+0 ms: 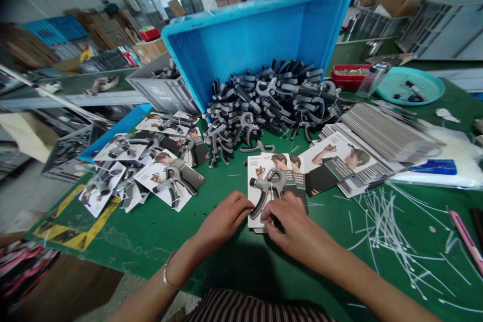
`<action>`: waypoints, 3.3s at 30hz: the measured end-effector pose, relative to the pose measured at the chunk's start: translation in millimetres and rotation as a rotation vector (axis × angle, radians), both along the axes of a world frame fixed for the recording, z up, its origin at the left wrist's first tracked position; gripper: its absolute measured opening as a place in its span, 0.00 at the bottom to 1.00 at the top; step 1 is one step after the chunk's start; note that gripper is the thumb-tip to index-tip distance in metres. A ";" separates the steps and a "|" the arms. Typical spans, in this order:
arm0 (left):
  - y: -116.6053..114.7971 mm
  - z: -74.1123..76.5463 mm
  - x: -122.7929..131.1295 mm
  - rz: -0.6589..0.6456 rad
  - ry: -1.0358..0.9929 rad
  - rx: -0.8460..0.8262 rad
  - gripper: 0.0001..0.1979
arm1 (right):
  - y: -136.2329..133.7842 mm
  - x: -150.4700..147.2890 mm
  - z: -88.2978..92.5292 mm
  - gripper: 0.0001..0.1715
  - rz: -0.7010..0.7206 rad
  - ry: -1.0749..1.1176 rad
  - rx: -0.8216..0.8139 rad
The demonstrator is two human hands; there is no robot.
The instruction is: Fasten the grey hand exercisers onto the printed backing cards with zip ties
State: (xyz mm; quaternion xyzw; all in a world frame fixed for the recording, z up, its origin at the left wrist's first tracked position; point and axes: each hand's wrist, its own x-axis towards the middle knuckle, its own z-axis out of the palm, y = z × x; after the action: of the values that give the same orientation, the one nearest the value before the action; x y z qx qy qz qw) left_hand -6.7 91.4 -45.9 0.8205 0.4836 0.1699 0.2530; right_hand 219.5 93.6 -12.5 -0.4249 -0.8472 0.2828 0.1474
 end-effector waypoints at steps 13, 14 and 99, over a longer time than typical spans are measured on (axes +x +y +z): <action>-3.3 9.7 15.2 0.107 -0.061 0.049 0.08 | 7.6 5.9 -18.3 0.07 -0.046 0.072 0.116; -3.8 8.6 17.3 0.106 -0.111 0.063 0.07 | 7.5 2.2 -22.4 0.07 -0.071 0.084 0.136; -1.1 -26.5 -146.7 0.844 -0.009 0.814 0.15 | -15.8 111.8 -76.9 0.13 -0.465 0.253 0.085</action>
State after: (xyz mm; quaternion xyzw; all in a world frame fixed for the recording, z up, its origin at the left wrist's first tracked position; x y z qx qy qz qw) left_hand -153.4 90.4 -72.4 0.5872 0.6634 0.4316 -0.1700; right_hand 331.4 77.8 -89.5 -0.5627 -0.7128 0.2566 0.3307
